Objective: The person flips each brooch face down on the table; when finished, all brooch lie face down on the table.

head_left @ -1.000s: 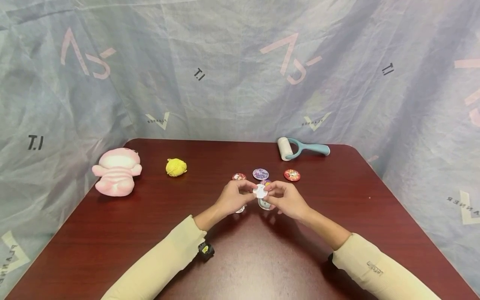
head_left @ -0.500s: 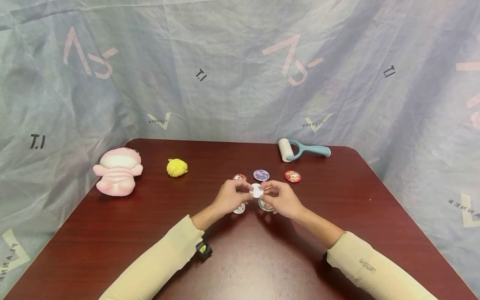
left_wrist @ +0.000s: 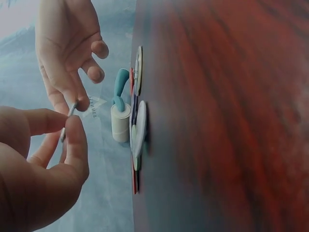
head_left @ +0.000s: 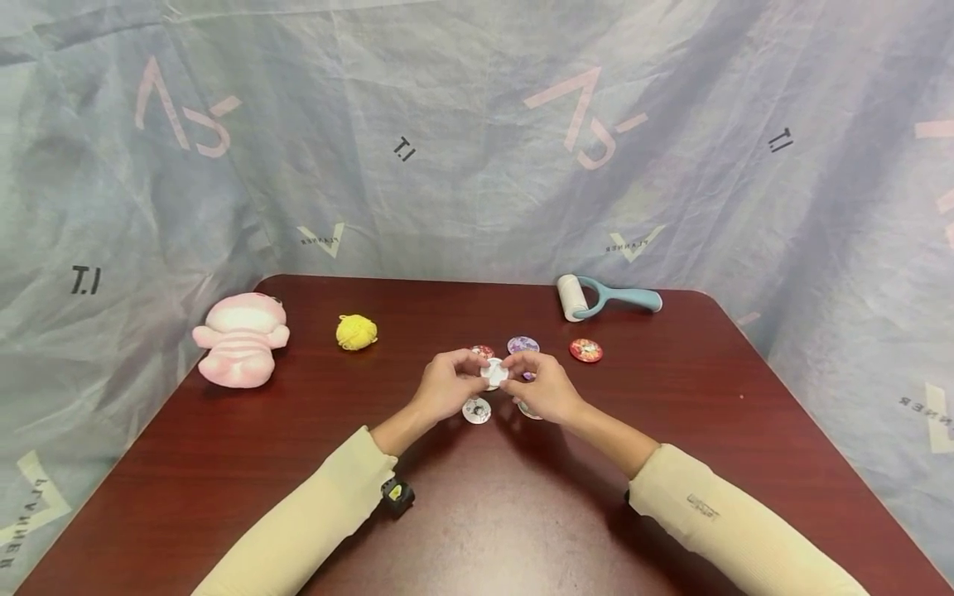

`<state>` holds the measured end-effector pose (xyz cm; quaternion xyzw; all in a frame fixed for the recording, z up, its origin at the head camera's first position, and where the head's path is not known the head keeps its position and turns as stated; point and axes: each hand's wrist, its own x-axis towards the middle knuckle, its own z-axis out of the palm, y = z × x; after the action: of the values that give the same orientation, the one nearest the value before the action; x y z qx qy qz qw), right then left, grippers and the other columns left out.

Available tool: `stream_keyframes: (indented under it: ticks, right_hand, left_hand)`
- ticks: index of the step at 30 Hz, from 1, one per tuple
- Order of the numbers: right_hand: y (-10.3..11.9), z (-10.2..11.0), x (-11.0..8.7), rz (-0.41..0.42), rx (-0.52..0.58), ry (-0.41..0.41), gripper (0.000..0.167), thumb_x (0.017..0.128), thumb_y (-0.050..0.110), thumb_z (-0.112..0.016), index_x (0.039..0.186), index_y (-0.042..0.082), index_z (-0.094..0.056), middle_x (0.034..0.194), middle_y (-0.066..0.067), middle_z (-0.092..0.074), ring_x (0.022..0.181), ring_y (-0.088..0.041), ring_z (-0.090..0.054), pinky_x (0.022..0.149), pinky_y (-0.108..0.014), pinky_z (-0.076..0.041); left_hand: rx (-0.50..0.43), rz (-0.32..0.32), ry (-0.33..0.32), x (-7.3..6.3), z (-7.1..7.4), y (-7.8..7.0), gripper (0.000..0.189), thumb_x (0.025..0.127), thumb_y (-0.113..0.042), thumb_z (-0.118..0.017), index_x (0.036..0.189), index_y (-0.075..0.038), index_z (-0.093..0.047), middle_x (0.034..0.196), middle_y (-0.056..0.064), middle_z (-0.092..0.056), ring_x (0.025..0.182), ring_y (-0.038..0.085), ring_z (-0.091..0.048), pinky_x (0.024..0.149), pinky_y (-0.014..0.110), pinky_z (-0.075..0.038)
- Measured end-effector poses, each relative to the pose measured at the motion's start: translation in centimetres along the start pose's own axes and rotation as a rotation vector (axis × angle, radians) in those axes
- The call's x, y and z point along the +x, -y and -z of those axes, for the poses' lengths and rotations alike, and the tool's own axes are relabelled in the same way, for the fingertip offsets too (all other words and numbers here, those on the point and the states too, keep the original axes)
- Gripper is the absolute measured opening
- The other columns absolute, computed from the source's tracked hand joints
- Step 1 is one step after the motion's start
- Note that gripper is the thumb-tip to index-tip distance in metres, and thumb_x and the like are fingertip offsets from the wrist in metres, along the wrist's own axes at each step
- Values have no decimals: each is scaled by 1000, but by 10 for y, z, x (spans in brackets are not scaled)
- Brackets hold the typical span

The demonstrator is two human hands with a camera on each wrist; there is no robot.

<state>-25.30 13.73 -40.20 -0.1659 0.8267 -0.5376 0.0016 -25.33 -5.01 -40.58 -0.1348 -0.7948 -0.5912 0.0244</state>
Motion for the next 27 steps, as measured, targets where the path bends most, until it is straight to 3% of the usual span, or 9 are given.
stream_keyframes:
  ticks: [4, 7, 15, 23, 27]
  right_hand:
    - [3, -7, 6, 6, -17, 7, 24, 84, -5, -72, 106, -5, -65, 84, -15, -68, 61, -23, -62, 57, -32, -56]
    - [4, -11, 10, 3, -57, 13, 26, 84, -3, -73, 109, -3, -65, 85, -12, -69, 59, -23, -63, 51, -30, -53]
    - [7, -24, 21, -21, -85, 41, 27, 85, 0, -74, 111, -1, -67, 89, -12, -70, 60, -29, -66, 44, -22, -45]
    - [6, -34, 30, -39, -83, 105, 26, 84, 1, -73, 109, -2, -67, 89, -12, -71, 62, -32, -67, 44, -23, -45]
    - [5, -38, 35, -32, -122, 140, 25, 83, 1, -75, 107, -3, -68, 87, -12, -71, 63, -30, -67, 48, -24, -49]
  left_hand:
    - [3, 49, -4, -1, 7, -1, 26, 80, 4, -73, 106, 0, -72, 93, 14, -73, 74, 28, -72, 62, 33, -58]
    - [21, 100, -8, 0, 12, 0, 28, 80, 3, -73, 108, -1, -72, 91, 14, -74, 76, 34, -72, 59, 32, -57]
    - [72, 141, -25, 1, 26, 9, 28, 80, 0, -75, 108, -4, -74, 80, 13, -74, 63, 29, -70, 46, 23, -46]
    - [120, 176, 35, 4, 42, 15, 31, 78, 0, -76, 109, -2, -73, 90, 17, -71, 60, 19, -70, 58, 37, -58]
    - [167, 193, 66, 6, 48, 18, 31, 79, 0, -77, 109, -2, -72, 95, 18, -71, 61, 19, -70, 60, 36, -58]
